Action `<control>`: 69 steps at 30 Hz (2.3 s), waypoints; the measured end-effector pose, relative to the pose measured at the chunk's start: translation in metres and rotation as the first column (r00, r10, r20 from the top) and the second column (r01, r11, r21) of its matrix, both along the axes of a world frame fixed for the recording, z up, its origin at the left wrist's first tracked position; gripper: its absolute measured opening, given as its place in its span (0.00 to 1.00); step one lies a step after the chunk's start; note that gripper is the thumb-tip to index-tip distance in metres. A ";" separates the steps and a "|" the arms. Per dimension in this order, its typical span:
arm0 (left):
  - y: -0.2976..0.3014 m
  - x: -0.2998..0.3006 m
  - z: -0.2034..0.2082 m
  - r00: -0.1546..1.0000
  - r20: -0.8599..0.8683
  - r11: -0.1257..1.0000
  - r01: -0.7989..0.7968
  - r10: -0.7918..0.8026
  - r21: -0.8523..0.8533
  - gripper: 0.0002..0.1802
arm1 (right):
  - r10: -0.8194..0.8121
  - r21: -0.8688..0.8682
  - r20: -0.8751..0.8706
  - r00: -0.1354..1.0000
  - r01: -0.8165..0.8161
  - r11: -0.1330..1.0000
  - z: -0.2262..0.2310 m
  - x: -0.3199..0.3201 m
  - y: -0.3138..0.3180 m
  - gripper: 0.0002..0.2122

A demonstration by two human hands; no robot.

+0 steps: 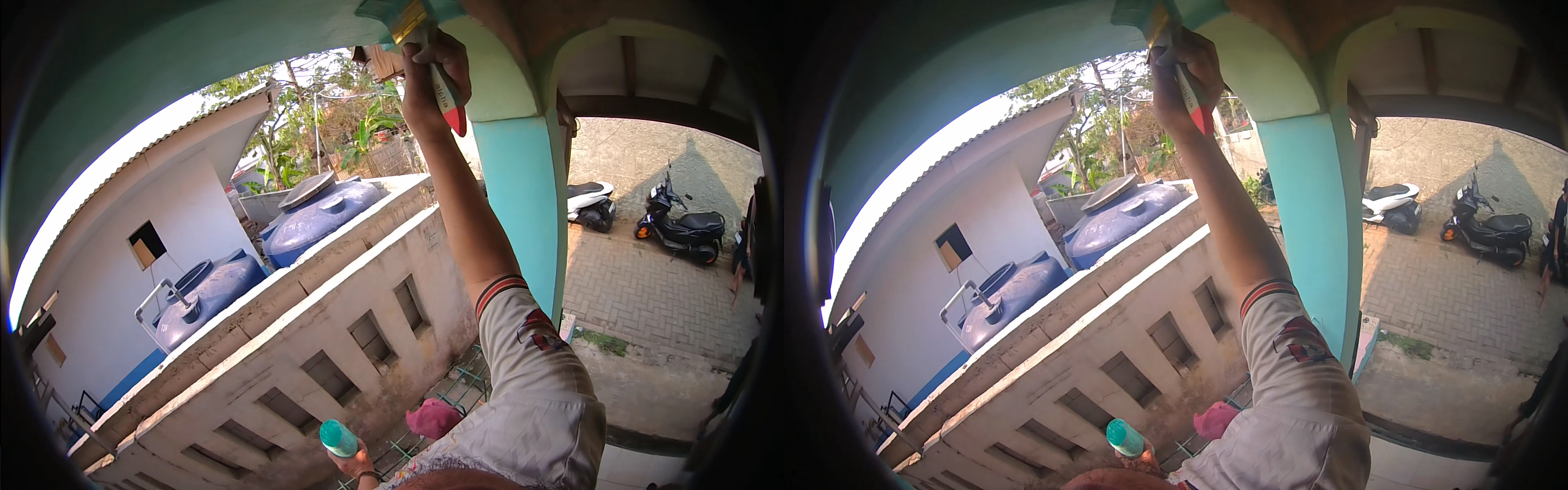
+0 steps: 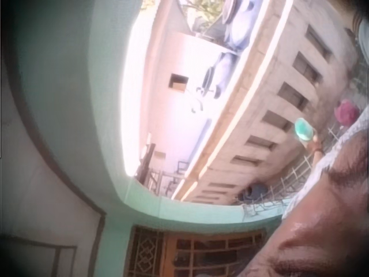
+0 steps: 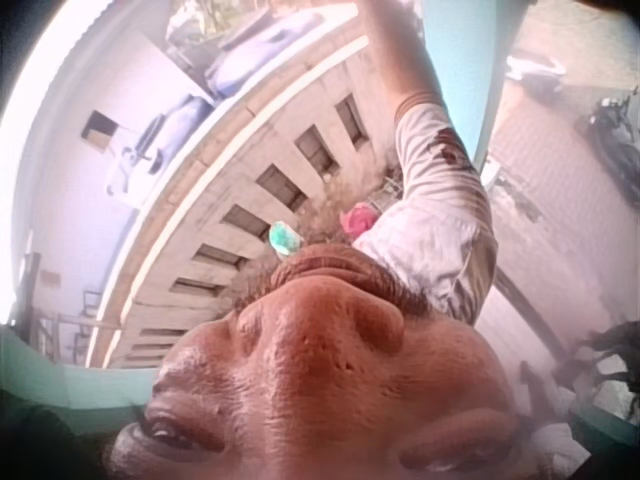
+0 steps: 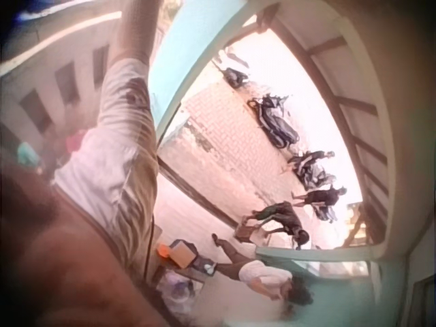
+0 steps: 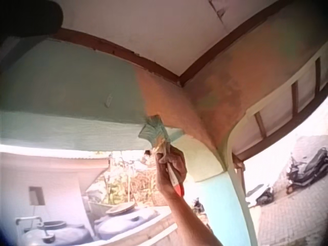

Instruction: The person paints a light green pillar using a paintbrush and a small container of paint. They repeatedly dip the brush into the container and apply paint to the pillar's surface while standing on a balcony.

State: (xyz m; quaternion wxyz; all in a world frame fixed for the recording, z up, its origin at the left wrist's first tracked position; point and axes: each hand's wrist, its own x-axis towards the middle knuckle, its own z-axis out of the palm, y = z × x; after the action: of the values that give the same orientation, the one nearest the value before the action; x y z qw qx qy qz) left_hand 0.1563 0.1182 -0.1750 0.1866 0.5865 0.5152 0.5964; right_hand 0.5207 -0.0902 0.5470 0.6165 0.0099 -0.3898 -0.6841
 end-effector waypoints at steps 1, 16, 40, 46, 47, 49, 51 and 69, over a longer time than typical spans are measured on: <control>-0.005 0.005 0.015 1.000 -0.017 1.000 -0.002 0.002 -0.018 0.46 | 0.185 -0.027 -0.114 0.976 -0.189 0.982 -0.004 0.021 -0.006 0.08; -0.024 -0.001 0.050 0.999 -0.015 0.997 0.049 -0.050 -0.054 0.45 | 0.158 -0.218 0.227 0.961 -0.108 0.970 -0.011 -0.156 0.086 0.10; -0.044 0.014 0.103 0.999 0.034 0.988 0.000 0.005 -0.152 0.45 | 0.042 -0.242 -0.013 0.999 -0.044 0.969 -0.024 -0.069 0.142 0.08; -0.043 0.033 0.117 0.997 -0.031 0.994 0.071 -0.074 -0.088 0.44 | 0.095 -0.829 -0.469 0.878 -0.475 0.294 -0.233 -0.081 0.100 0.05; -0.045 0.037 0.116 0.995 -0.036 0.992 0.085 -0.089 -0.093 0.44 | 0.049 -0.682 -0.726 0.686 -0.727 0.073 -0.275 -0.089 0.081 0.08; -0.047 0.050 0.118 0.992 -0.031 0.988 0.120 -0.124 -0.101 0.44 | -0.044 -0.202 -0.978 0.206 -0.976 -0.082 -0.350 -0.098 0.041 0.10; -0.052 0.060 0.121 0.988 -0.045 0.985 0.144 -0.149 -0.095 0.44 | -0.100 0.147 -0.985 -0.139 -0.986 -0.078 -0.414 -0.102 -0.005 0.11; -0.092 0.120 0.126 0.950 0.020 0.950 0.311 -0.311 -0.001 0.42 | -0.365 0.480 -0.659 -0.658 -0.741 0.470 -0.474 -0.135 -0.197 0.04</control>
State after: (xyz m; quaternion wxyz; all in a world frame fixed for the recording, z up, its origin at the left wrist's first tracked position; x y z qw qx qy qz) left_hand 0.2761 0.0260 -0.0492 0.2843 0.6542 0.4159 0.5641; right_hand 0.3855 -0.2868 0.0728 0.7392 -0.6157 0.1871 0.1985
